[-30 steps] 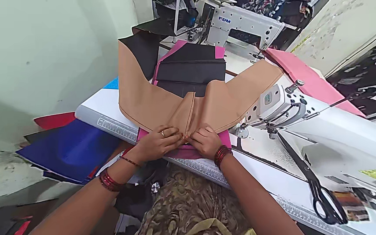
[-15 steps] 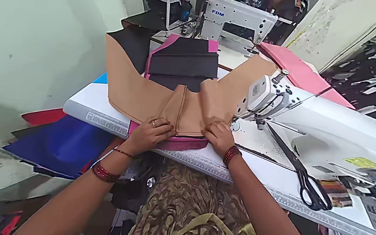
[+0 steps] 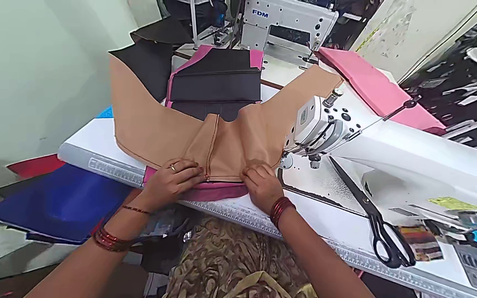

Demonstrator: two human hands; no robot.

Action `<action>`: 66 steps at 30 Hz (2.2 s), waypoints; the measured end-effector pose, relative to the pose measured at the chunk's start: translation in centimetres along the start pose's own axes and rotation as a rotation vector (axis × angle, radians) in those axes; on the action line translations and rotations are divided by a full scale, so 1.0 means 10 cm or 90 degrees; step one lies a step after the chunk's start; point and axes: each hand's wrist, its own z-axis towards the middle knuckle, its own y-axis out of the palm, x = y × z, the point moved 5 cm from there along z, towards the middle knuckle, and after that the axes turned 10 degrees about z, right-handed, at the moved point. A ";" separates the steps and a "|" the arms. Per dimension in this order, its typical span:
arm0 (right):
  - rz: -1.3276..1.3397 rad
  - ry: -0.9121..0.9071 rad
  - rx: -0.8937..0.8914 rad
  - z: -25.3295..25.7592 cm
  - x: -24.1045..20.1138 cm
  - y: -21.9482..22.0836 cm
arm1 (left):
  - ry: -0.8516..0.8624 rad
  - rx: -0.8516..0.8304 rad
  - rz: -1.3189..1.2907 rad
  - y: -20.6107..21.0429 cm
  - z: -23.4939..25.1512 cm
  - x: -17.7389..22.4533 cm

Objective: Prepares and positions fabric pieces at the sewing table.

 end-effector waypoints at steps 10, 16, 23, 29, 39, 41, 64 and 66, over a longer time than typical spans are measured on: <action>-0.016 0.190 -0.055 -0.17 -0.35 0.08 | -0.005 -0.016 0.008 0.00 -0.04 0.01; -0.029 0.246 -0.026 -0.15 -0.37 0.09 | -0.128 -0.109 -0.218 -0.09 0.23 -0.14; -0.095 0.220 -0.026 -0.14 -0.40 0.09 | -0.420 -0.227 -0.188 0.06 1.82 -0.70; -0.148 0.234 -0.028 -0.14 -0.41 0.09 | -0.500 -0.686 -0.278 0.84 2.75 -0.78; -0.135 0.293 -0.030 -0.15 -0.40 0.07 | -0.702 -0.058 -0.295 0.19 1.50 -1.04; -0.122 0.298 -0.031 -0.14 -0.38 0.07 | -0.833 0.002 -0.220 0.15 0.90 -1.15; -0.093 0.286 -0.050 -0.13 -0.35 0.07 | 0.254 -0.551 -0.136 0.99 2.05 0.10; -0.114 0.272 -0.043 -0.14 -0.35 0.07 | 0.267 -0.514 -0.164 1.00 2.04 0.09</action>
